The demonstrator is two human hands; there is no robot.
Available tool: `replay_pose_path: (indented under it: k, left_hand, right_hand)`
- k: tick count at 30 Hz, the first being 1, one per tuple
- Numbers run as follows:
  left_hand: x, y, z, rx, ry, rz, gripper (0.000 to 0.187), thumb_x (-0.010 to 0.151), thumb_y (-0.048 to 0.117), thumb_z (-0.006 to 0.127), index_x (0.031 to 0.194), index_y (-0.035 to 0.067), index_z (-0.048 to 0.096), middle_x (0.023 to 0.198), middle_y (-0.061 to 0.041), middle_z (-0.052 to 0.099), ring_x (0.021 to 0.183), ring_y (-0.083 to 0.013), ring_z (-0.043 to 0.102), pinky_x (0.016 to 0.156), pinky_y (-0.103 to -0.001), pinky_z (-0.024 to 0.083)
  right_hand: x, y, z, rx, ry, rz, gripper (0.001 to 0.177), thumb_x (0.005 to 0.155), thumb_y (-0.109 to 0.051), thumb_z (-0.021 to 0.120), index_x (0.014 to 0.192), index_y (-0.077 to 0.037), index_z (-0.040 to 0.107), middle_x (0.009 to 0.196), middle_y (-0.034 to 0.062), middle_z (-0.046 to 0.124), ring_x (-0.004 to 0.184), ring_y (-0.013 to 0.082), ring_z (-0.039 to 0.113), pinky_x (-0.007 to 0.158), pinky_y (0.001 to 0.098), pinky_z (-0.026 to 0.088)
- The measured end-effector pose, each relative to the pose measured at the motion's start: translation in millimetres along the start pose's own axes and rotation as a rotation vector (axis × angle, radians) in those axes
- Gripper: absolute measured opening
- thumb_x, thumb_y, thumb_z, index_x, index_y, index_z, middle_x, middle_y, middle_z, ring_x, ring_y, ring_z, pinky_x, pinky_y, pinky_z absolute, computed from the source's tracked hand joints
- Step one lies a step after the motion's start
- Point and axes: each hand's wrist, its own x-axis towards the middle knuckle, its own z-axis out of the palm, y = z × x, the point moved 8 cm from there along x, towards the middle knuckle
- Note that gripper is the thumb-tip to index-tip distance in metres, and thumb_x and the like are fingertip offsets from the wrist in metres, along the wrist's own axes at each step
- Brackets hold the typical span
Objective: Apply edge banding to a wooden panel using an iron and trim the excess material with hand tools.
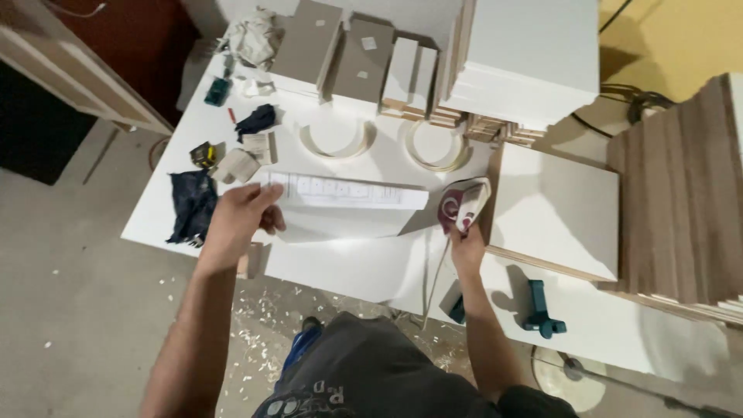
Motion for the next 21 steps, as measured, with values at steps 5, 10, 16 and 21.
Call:
replay_pose_path:
  k: [5, 10, 16, 21]
  left_hand:
    - [61.0, 23.0, -39.8, -0.025, 0.151, 0.111, 0.026, 0.100, 0.028, 0.072, 0.096, 0.003, 0.068, 0.059, -0.011, 0.061, 0.045, -0.0180, 0.063, 0.041, -0.027, 0.052]
    - [184.7, -87.6, -71.9, -0.058, 0.274, 0.080, 0.027, 0.102, 0.034, 0.066, 0.091, 0.009, 0.068, 0.060, -0.005, 0.063, 0.045, -0.0134, 0.064, 0.032, -0.026, 0.043]
    - [242.3, -285.4, -80.1, 0.003, 0.112, -0.048, 0.051, 0.106, 0.038, 0.063, 0.127, -0.009, 0.061, 0.104, -0.033, 0.068, 0.093, -0.0391, 0.074, 0.079, -0.050, 0.060]
    - [145.6, -385.4, -107.3, 0.982, 0.106, -0.222, 0.038, 0.093, 0.042, 0.064, 0.114, 0.012, 0.075, 0.106, -0.019, 0.072, 0.103, -0.0444, 0.073, 0.088, -0.059, 0.059]
  right_hand:
    - [-6.2, 64.6, 41.6, 0.038, 0.054, 0.033, 0.035, 0.090, -0.032, 0.083, 0.097, -0.005, 0.061, 0.083, 0.0181, 0.069, 0.085, 0.0357, 0.072, 0.070, 0.0447, 0.056]
    - [-14.0, 61.3, 40.9, 0.205, 0.022, 0.168, 0.038, 0.092, -0.029, 0.083, 0.102, -0.004, 0.057, 0.092, 0.0210, 0.069, 0.087, 0.0356, 0.070, 0.074, 0.0445, 0.056]
    - [-29.5, 70.2, 37.4, 0.282, 0.070, 0.160, 0.038, 0.088, -0.022, 0.087, 0.107, -0.002, 0.060, 0.095, 0.0189, 0.068, 0.080, 0.0307, 0.070, 0.070, 0.0367, 0.057]
    - [-94.5, 21.1, 12.7, 0.422, 0.010, 0.264, 0.025, 0.101, -0.013, 0.071, 0.118, 0.001, 0.059, 0.100, 0.0144, 0.063, 0.067, 0.0225, 0.068, 0.061, 0.0303, 0.057]
